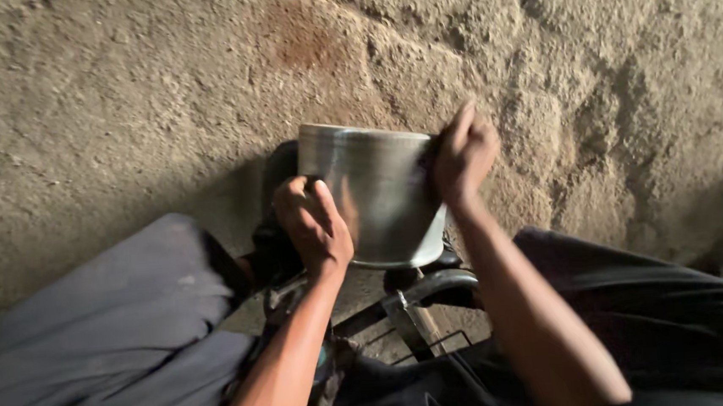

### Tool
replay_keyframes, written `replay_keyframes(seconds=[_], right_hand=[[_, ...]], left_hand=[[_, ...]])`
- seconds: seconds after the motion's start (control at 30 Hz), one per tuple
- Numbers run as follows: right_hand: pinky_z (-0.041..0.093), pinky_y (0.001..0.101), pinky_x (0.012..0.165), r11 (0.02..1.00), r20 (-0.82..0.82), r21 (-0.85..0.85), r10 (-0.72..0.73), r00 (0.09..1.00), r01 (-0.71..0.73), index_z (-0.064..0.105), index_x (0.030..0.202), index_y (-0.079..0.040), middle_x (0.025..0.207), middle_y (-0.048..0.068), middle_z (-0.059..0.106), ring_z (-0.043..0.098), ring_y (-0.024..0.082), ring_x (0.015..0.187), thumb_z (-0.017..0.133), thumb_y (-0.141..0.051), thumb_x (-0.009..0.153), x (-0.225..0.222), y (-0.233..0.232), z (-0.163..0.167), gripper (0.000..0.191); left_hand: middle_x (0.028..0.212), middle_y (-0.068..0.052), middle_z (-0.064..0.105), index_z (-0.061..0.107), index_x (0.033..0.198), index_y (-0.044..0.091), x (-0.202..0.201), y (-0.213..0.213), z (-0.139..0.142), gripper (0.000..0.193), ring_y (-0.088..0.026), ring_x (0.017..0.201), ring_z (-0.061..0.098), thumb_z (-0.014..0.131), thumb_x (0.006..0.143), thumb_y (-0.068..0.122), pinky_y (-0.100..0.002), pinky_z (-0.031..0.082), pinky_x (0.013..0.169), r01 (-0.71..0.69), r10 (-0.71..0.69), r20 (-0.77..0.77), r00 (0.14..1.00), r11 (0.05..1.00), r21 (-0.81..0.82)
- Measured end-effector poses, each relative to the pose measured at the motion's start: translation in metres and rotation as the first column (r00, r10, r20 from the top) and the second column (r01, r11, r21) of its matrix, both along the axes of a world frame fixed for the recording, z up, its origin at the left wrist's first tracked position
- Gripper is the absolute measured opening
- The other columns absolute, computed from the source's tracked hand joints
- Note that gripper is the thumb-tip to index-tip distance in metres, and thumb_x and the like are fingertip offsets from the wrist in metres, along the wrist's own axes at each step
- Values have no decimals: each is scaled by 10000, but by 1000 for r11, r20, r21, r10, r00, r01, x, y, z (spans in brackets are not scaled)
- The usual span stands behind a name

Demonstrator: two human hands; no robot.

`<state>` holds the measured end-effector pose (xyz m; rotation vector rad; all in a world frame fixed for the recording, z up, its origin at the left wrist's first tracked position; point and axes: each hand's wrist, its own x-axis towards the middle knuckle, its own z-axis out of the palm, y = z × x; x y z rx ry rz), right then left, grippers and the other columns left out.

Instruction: The person sits on the ground and repeatedly rubs the exterior of a metal pot with a small rectangular block. The pot is held steady with the left hand while the right hand moves the block up and down the surface.

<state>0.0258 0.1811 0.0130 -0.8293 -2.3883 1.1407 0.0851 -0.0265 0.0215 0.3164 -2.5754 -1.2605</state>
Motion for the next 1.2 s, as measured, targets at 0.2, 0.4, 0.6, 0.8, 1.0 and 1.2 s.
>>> replay_keyframes(seconds=[0.2, 0.4, 0.6, 0.8, 1.0, 1.2], right_hand=[[428, 399, 572, 851, -80, 431, 369, 926, -302, 497, 676, -56, 652, 103, 510, 526, 221, 605, 626, -58, 1016, 71, -38, 12, 364], [338, 332, 517, 990, -60, -141, 24, 998, -32, 523, 631, -113, 581, -18, 476, 391, 93, 550, 586, -304, 1115, -42, 50, -33, 525], [285, 356, 489, 990, -54, 43, 136, 989, -134, 465, 642, -79, 570, 1, 413, 350, 171, 502, 499, -173, 1105, 26, -19, 15, 473], [353, 363, 501, 796, -166, 471, 502, 849, -379, 499, 635, -61, 593, 61, 469, 466, 196, 514, 612, -75, 1032, 60, -27, 4, 413], [354, 387, 495, 997, 11, 25, 67, 998, -67, 576, 655, -45, 540, 9, 493, 440, 143, 491, 520, -317, 1107, -50, 36, -21, 530], [361, 417, 540, 857, -86, 428, 353, 932, -286, 468, 667, -71, 620, 96, 467, 463, 227, 563, 609, -99, 1024, 60, -46, 26, 385]], left_hand=[[1190, -280, 565, 530, 1183, -51, 9, -2, -9, 310, -448, 1143, 534, 509, 1092, 244, -525, 414, 1037, 29, -30, 35, 999, 999, 36], [1185, -280, 564, 539, 1183, -53, 3, 0, 1, 325, -457, 1137, 524, 513, 1083, 256, -531, 402, 1036, 34, -32, 35, 999, 998, -61], [1193, -275, 571, 546, 1189, -34, 2, -1, -5, 301, -454, 1144, 534, 509, 1105, 253, -526, 413, 1040, 18, -17, 54, 998, 1000, -16], [1196, -276, 564, 543, 1186, -40, 12, -1, -9, 312, -449, 1150, 534, 515, 1090, 256, -525, 409, 1043, 32, -32, 60, 998, 999, 4], [1218, -292, 572, 548, 1214, -48, 4, 0, -2, 338, -457, 1166, 530, 514, 1093, 265, -524, 405, 1039, 15, -11, 58, 998, 997, -69], [1181, -258, 588, 556, 1177, -20, 4, -1, -11, 272, -438, 1156, 545, 529, 1089, 237, -524, 423, 1052, 12, -12, 46, 999, 1000, -15]])
